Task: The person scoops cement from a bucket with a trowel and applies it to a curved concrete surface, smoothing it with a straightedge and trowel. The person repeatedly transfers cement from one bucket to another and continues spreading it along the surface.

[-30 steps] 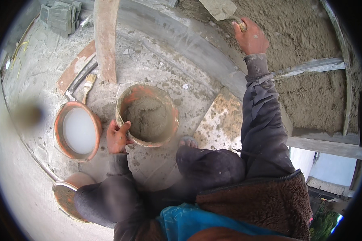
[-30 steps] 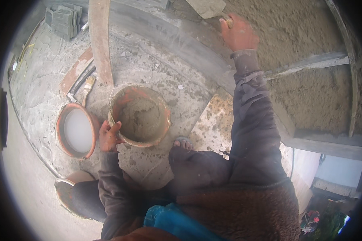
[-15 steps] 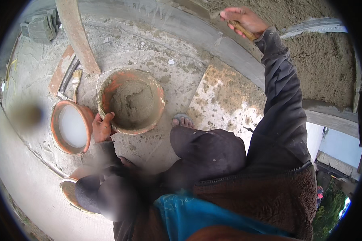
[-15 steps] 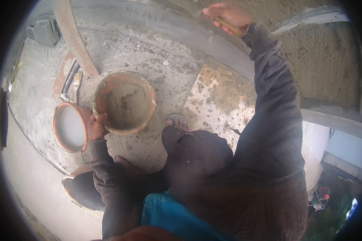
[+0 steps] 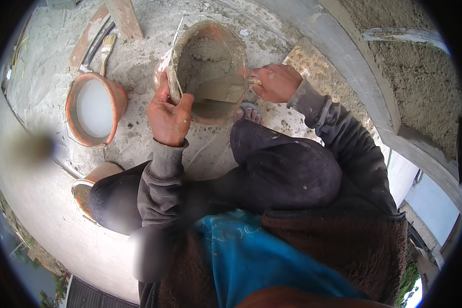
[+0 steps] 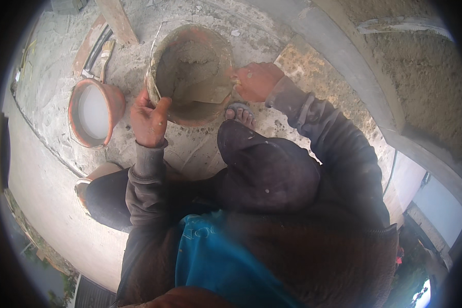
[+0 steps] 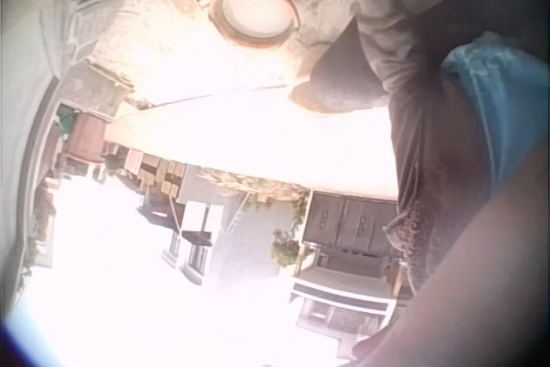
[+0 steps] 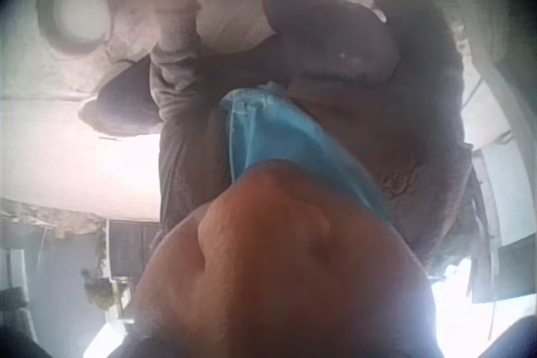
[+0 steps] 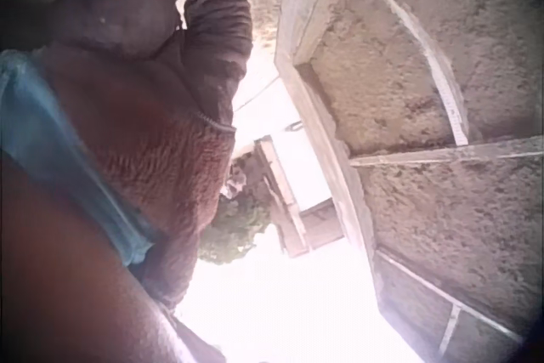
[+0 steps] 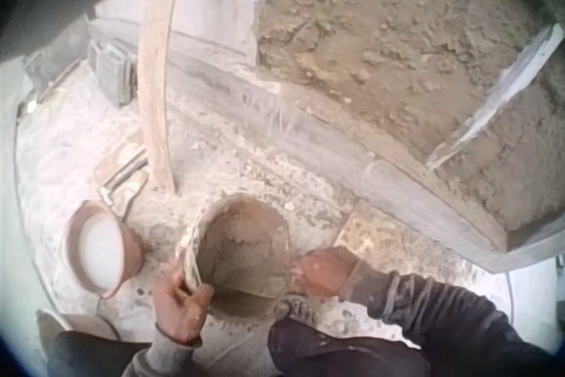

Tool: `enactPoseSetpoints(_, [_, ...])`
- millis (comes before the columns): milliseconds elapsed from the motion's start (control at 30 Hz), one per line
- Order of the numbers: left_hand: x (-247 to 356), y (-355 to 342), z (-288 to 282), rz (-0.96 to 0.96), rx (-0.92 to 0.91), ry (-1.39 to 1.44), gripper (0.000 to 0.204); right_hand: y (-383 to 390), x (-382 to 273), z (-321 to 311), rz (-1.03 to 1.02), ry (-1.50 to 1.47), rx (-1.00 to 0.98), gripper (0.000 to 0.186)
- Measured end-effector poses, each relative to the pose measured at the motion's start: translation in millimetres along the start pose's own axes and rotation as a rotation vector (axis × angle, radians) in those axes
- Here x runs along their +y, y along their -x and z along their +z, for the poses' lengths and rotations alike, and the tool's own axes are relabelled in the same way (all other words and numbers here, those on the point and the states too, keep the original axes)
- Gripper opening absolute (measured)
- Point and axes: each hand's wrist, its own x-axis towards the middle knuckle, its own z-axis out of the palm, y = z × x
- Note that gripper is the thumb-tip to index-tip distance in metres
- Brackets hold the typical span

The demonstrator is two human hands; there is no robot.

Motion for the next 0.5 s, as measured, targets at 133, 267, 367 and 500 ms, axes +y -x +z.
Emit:
enactPoseSetpoints(133, [22.8,7.0,6.4,-0.024,0.015,-0.161,0.061,-18.5,-12.3,21.1,-0.011,0.217,0.35,0.036])
enactPoseSetpoints(267, [21.8,-10.0,0.5,-0.057,0.098,0.142,0.044,18.3,-6.2,23.1,-0.026,0.103,0.651,0.024])
enactPoseSetpoints(367, [15.0,-20.7,5.3,-0.191,0.22,0.352,0.025,38.5,-7.6,-7.7,-0.03,0.099,0.717,0.022])
enactPoseSetpoints(500, [14.4,-19.6,-2.0,-0.322,0.304,0.269,0.028,78.3,-24.1,-82.9,-0.096,0.109,0.821,0.025])
